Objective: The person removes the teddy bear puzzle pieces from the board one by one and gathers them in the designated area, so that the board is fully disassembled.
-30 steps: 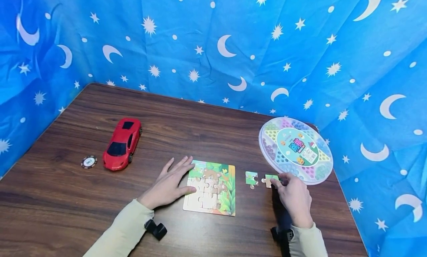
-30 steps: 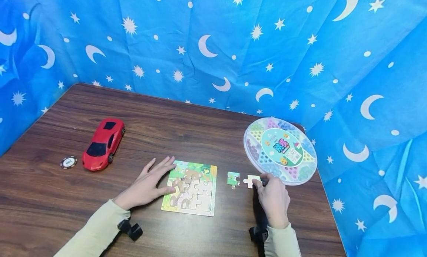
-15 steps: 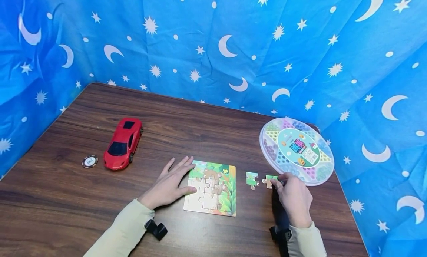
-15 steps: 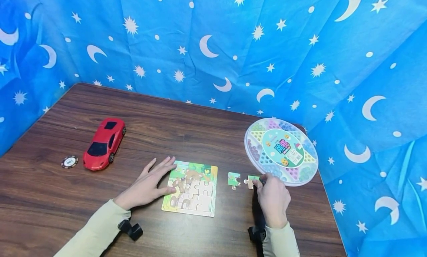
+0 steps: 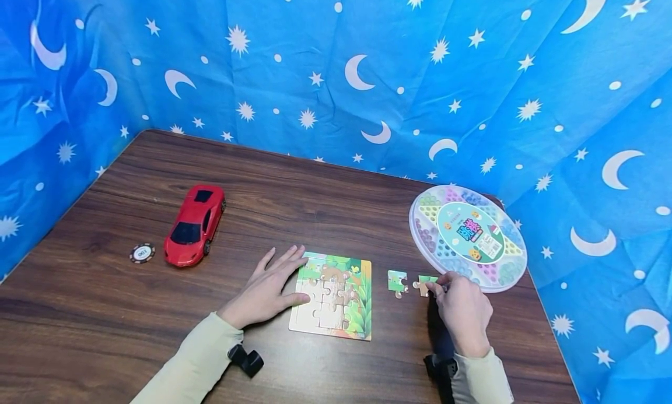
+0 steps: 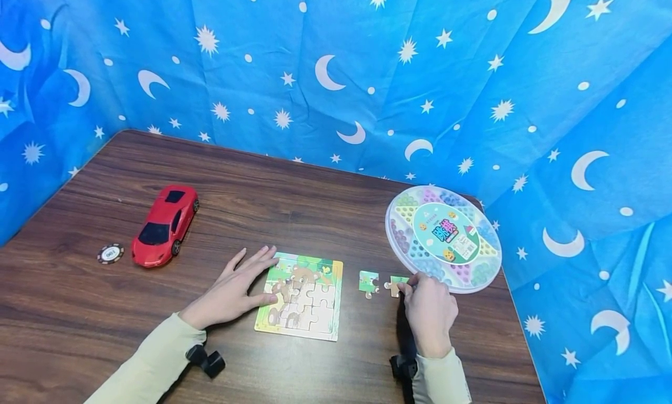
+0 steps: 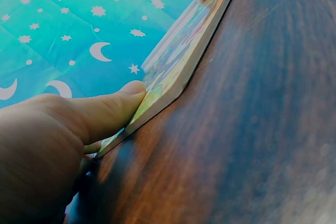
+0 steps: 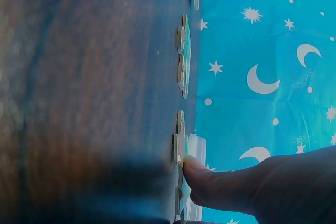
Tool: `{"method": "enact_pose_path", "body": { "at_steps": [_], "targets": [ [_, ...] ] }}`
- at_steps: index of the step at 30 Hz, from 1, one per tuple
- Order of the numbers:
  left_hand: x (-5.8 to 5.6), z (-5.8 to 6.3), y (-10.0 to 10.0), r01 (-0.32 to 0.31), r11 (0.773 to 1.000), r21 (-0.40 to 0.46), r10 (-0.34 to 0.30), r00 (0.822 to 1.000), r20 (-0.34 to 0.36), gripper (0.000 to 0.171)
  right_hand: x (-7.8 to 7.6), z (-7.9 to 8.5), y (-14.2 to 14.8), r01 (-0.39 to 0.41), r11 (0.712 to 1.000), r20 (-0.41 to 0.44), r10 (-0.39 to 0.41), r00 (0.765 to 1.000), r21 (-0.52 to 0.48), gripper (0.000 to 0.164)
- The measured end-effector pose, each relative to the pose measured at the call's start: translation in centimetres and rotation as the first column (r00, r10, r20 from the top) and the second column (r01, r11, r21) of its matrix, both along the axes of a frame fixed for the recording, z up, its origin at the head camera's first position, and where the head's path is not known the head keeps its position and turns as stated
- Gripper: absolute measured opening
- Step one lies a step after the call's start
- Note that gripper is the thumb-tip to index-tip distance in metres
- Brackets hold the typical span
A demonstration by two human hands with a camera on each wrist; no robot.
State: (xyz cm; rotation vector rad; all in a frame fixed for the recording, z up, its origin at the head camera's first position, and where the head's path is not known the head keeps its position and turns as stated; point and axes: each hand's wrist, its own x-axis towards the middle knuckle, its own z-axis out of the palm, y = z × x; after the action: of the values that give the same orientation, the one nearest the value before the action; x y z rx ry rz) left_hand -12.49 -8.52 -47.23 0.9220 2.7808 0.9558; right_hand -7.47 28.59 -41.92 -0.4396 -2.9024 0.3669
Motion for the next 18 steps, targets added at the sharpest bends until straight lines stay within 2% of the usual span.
{"method": "enact_pose_path", "body": {
  "at_steps": [8,18],
  "targets": [
    [0.01,0.06,0.0,-0.001,1.0,-0.002,0.001,1.0,-0.003,0.078,-0.12,-0.26,0.09,-0.013,1.0,-0.024,0.014,1.0,0.014,0.019],
    [0.0,0.16,0.01,-0.002,1.0,-0.018,0.002,1.0,0.002,0.079,-0.3,0.08,-0.34,-0.039,0.999,-0.003,0.039,0.999,0.001,0.013]
  ]
}}
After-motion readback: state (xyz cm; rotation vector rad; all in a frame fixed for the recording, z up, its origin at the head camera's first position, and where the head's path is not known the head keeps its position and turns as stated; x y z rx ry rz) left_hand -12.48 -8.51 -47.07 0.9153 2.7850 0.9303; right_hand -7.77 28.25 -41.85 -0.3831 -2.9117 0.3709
